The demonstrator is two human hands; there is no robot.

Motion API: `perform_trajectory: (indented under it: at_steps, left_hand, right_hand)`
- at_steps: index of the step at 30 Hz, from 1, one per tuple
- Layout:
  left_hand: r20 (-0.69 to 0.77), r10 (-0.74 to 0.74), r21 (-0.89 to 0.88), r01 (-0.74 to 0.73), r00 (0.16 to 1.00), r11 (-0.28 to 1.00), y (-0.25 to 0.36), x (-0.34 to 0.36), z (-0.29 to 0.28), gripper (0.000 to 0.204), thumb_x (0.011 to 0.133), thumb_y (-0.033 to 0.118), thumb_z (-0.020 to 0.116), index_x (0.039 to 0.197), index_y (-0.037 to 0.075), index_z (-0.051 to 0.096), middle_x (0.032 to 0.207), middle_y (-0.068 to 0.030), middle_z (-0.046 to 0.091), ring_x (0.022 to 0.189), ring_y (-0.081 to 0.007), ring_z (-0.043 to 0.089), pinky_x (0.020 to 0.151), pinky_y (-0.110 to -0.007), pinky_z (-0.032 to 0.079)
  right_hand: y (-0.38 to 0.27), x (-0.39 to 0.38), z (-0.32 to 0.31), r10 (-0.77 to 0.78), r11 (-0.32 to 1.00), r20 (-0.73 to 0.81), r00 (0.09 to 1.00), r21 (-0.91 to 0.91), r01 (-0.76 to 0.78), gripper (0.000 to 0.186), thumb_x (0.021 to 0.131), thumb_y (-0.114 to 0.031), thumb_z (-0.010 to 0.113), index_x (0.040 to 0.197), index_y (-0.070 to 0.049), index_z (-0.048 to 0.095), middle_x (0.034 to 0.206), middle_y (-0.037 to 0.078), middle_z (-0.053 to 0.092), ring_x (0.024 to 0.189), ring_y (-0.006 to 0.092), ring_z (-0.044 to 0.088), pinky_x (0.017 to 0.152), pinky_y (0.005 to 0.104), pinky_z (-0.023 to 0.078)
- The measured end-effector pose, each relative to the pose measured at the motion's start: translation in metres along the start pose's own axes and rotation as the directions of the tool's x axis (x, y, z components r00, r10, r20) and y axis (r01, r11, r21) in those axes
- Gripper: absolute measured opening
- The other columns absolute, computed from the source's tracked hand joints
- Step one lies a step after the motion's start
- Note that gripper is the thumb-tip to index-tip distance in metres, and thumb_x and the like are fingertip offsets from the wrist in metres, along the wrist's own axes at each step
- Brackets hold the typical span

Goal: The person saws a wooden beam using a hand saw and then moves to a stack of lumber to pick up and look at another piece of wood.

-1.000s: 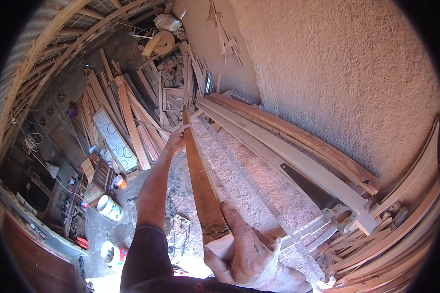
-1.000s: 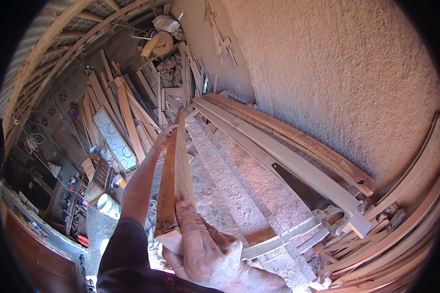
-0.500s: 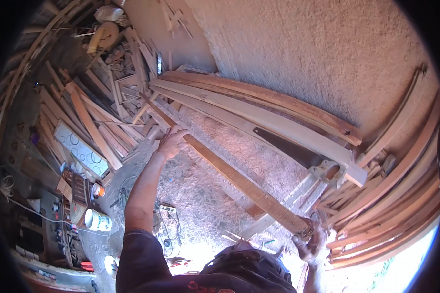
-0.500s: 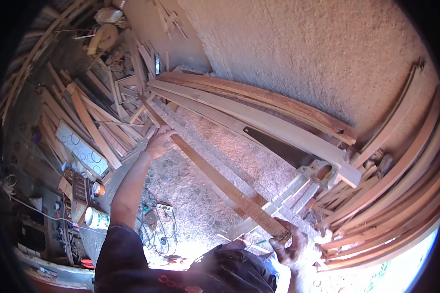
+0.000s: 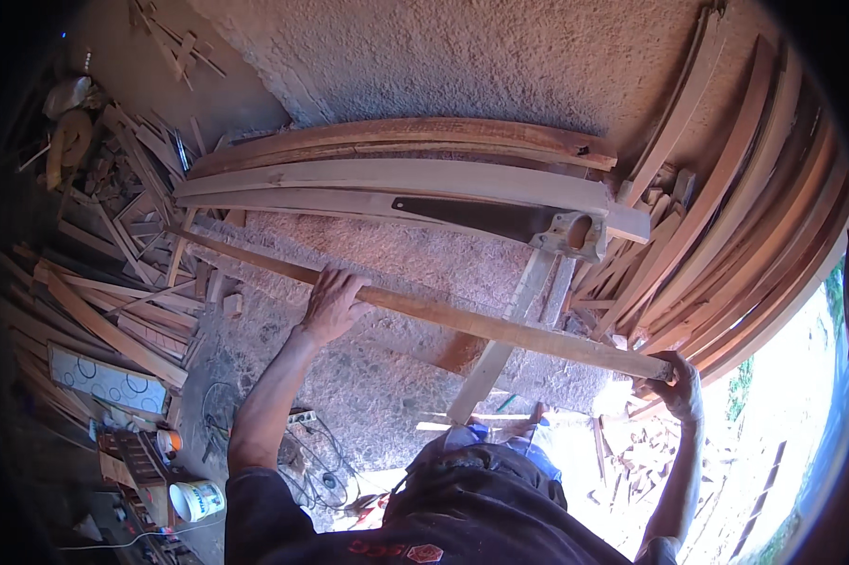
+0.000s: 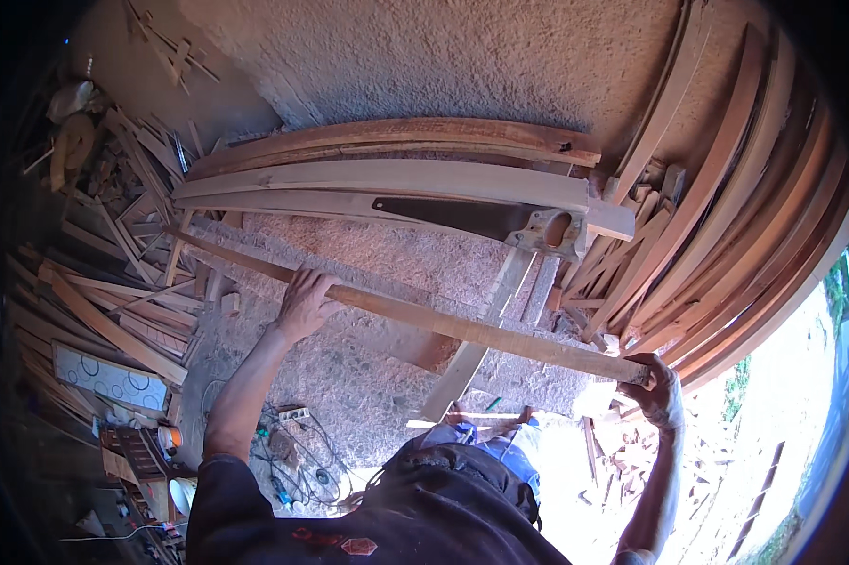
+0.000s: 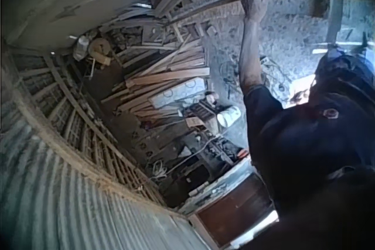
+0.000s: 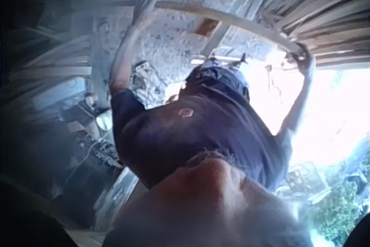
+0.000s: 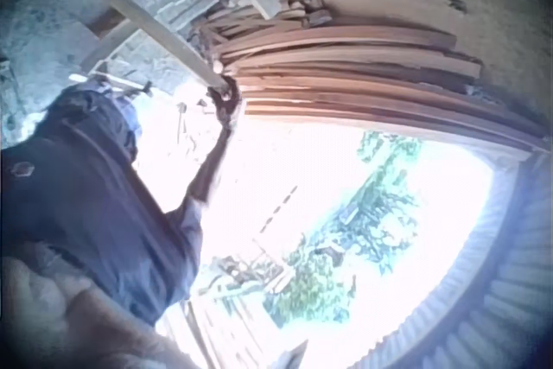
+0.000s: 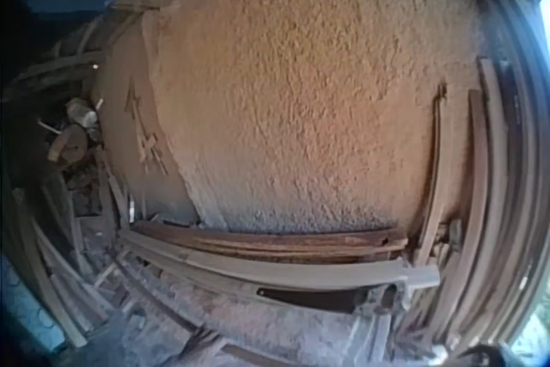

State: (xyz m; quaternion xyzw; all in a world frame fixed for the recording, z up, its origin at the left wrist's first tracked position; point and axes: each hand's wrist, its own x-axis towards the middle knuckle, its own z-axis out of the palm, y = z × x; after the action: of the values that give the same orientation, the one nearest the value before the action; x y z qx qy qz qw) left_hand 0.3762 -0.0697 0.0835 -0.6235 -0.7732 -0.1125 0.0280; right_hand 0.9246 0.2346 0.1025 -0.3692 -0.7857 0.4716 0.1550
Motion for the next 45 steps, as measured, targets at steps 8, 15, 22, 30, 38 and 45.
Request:
perform_trajectory:
  at_steps: [8,15,22,30,38,45]
  left_hand:
    - [-0.121,0.151,-0.210,-0.174,0.981,0.962,0.104,0.024,0.065,0.046,0.069,0.025,0.084,0.105,0.009,0.059,0.101,-0.0100,0.058,0.097,-0.0309,0.054,0.090,-0.045,0.043]
    - [-0.149,0.240,-0.348,-0.278,0.959,0.895,0.194,0.038,0.131,0.048,0.068,0.024,0.084,0.105,0.010,0.056,0.095,-0.0091,0.055,0.091,-0.0300,0.056,0.078,-0.044,0.046]
    - [-0.125,0.142,-0.382,-0.180,0.982,0.906,0.207,0.024,0.170,0.050,0.067,0.026,0.085,0.105,0.010,0.057,0.097,-0.0096,0.058,0.094,-0.0307,0.057,0.081,-0.045,0.046]
    - [-0.156,0.218,-0.367,-0.261,0.964,0.893,0.214,-0.026,0.183,0.035,0.069,0.018,0.079,0.096,0.013,0.058,0.096,-0.0063,0.057,0.094,-0.0283,0.056,0.080,-0.043,0.047]
    - [-0.174,0.352,-0.398,-0.393,0.920,0.829,0.195,-0.045,0.197,0.025,0.073,0.023,0.077,0.092,0.016,0.064,0.097,-0.0037,0.059,0.095,-0.0279,0.057,0.086,-0.045,0.046]
    - [-0.031,0.145,-0.572,-0.137,0.989,0.809,0.197,-0.013,0.180,0.040,0.068,0.024,0.076,0.100,0.012,0.055,0.106,-0.0098,0.055,0.113,-0.0330,0.048,0.106,-0.056,0.031]
  right_hand:
    - [0.129,-0.044,-0.087,0.124,0.983,-0.166,0.978,-0.117,-0.144,0.050,0.064,0.005,0.076,0.111,-0.005,0.063,0.098,0.003,0.063,0.092,0.0165,0.063,0.078,0.0328,0.054]
    - [0.260,-0.094,-0.160,0.168,0.983,-0.240,0.956,-0.033,-0.181,0.026,0.070,0.001,0.070,0.092,-0.007,0.059,0.072,-0.001,0.053,0.063,0.0111,0.049,0.062,0.0300,0.046]
    - [0.251,-0.095,-0.105,0.072,0.670,-0.366,0.928,-0.672,-0.317,0.021,0.072,-0.002,0.069,0.091,-0.007,0.063,0.110,0.015,0.065,0.109,0.0277,0.058,0.098,0.0461,0.043]
    - [0.089,-0.033,0.080,-0.032,0.665,0.312,0.949,-0.703,0.254,0.088,0.064,-0.040,0.084,0.141,-0.018,0.048,0.148,0.014,0.045,0.142,0.0374,0.033,0.122,0.0537,0.016]
    - [0.080,-0.025,0.121,0.029,0.642,0.374,0.927,-0.718,0.270,0.097,0.066,-0.005,0.067,0.152,-0.027,0.031,0.119,0.010,0.055,0.106,0.0332,0.054,0.089,0.0461,0.041]
    - [0.078,-0.028,0.131,-0.013,0.584,0.301,0.954,-0.772,0.251,0.105,0.057,-0.003,0.071,0.152,-0.025,0.033,0.119,0.009,0.055,0.112,0.0308,0.053,0.094,0.0445,0.040]
